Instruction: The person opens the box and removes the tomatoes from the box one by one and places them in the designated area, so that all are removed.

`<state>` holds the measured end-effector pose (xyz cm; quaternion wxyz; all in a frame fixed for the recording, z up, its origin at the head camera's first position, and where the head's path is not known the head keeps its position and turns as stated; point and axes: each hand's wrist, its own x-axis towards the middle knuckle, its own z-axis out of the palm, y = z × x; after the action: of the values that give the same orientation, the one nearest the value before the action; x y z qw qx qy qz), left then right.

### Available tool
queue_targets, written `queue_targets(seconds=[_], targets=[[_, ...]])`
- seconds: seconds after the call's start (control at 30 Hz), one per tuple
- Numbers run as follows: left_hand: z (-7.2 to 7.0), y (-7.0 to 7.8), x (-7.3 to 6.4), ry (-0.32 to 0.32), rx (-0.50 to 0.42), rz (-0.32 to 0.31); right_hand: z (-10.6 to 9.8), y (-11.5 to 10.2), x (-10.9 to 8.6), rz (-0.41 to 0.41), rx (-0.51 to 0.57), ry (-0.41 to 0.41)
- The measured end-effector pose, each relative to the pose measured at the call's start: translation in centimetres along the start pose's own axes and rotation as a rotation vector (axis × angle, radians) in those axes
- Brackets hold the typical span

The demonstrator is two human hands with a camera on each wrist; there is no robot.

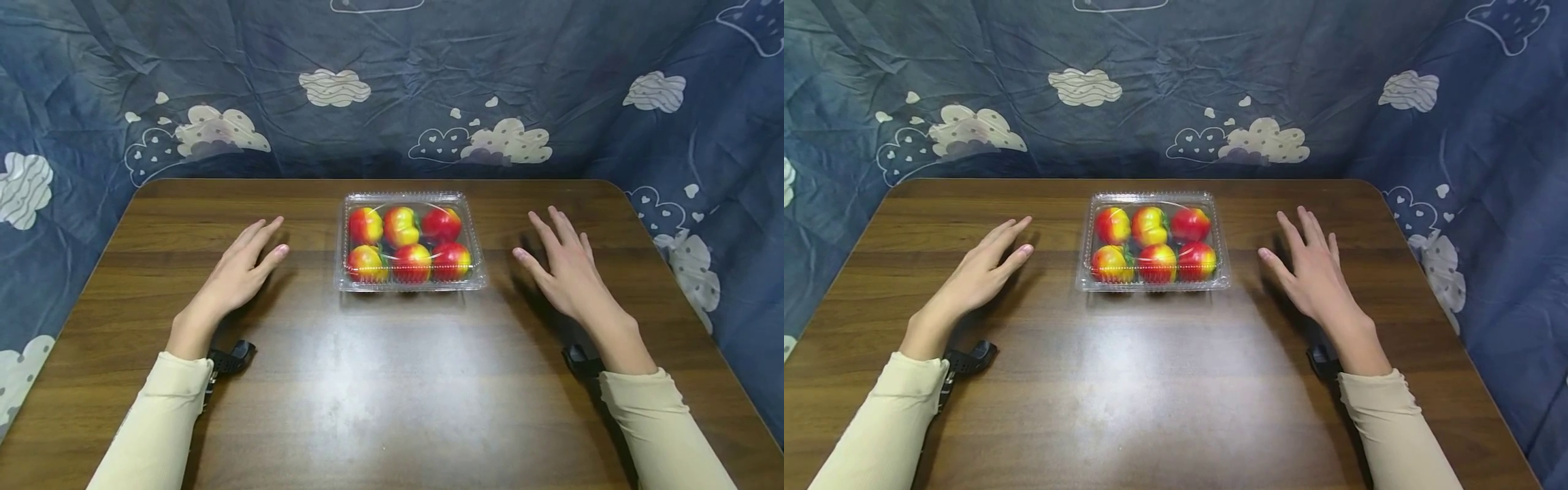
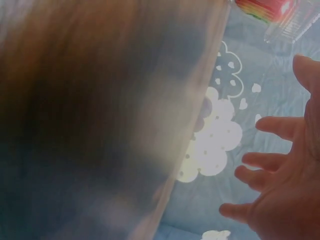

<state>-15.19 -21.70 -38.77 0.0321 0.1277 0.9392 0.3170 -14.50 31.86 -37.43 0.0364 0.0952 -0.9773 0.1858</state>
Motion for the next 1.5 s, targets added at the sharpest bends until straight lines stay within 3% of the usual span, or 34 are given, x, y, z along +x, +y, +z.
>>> queue_targets(seconds=[0.3, 0.53, 0.8, 1.3, 1.5], targets=[[0.5, 0.2, 0.2, -0.047, -0.040, 0.006, 0.2, -1.3, 0.3, -0.022, 0.029, 0.007], [1.1, 0.4, 0.2, -0.076, -0.083, 0.020, 0.2, -2.9, 0.6, -0.059, 0.110, 0.044], [1.6, 0.7, 0.2, -0.073, -0.106, 0.049, 0.0, -4.7, 1.2, -0.081, 0.115, 0.043], [2.4, 2.2, 0.5, -0.113, -0.114, 0.082, 0.2, -10.4, 4.4, -0.149, 0.129, 0.028], [2.9, 2.9, 0.8, -0.152, -0.130, 0.094, 0.2, -12.5, 4.6, -0.162, 0.125, 0.006]])
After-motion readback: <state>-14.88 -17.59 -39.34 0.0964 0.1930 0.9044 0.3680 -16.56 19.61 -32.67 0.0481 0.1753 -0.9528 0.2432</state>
